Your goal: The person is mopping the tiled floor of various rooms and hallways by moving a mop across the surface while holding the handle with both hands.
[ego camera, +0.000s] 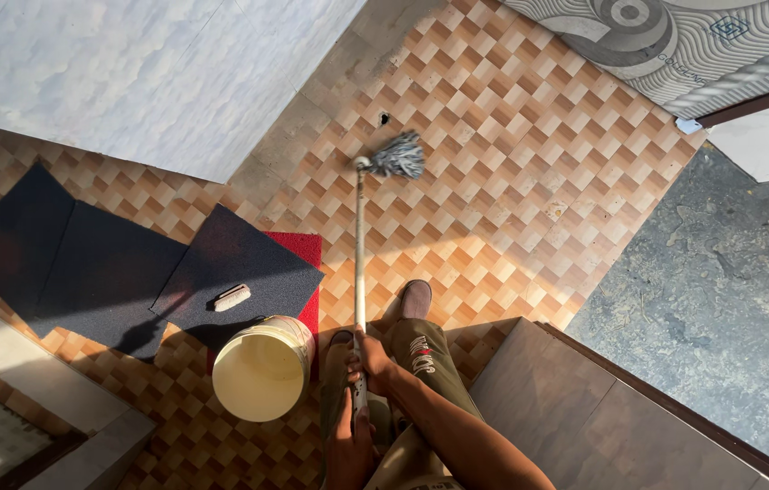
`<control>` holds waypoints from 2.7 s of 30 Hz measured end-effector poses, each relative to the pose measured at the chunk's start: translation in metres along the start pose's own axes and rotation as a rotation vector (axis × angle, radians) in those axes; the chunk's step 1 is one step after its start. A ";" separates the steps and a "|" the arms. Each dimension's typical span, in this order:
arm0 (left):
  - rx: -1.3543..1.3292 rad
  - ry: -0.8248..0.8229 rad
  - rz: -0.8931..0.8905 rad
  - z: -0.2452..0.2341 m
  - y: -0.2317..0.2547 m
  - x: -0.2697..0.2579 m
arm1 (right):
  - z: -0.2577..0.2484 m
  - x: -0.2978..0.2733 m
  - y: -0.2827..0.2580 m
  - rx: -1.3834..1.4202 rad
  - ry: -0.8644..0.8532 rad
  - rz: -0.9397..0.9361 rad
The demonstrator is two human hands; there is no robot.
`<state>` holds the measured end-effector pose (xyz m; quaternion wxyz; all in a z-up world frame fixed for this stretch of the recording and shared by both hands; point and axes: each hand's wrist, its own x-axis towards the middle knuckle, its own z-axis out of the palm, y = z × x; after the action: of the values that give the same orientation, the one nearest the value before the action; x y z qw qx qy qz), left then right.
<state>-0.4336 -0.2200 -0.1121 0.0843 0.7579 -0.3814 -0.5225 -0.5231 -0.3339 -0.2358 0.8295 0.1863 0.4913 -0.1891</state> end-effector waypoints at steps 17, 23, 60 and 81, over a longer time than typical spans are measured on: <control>-0.625 0.091 -0.194 -0.006 0.103 0.066 | 0.050 0.076 -0.071 -0.435 -0.004 0.142; -0.477 -0.051 -0.136 -0.038 0.176 0.119 | 0.059 0.079 -0.164 -0.355 0.173 -0.023; -0.941 -0.038 -0.547 0.049 0.325 0.149 | 0.046 -0.002 -0.293 -0.395 0.063 0.263; -0.247 -0.456 -0.123 0.064 0.446 0.238 | -0.025 -0.057 -0.465 0.212 0.278 -0.316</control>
<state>-0.6684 -0.6713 -0.0786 0.0564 0.6264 -0.2770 -0.7264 -0.7979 -0.7136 -0.2533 0.6898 0.2175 0.6014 -0.3394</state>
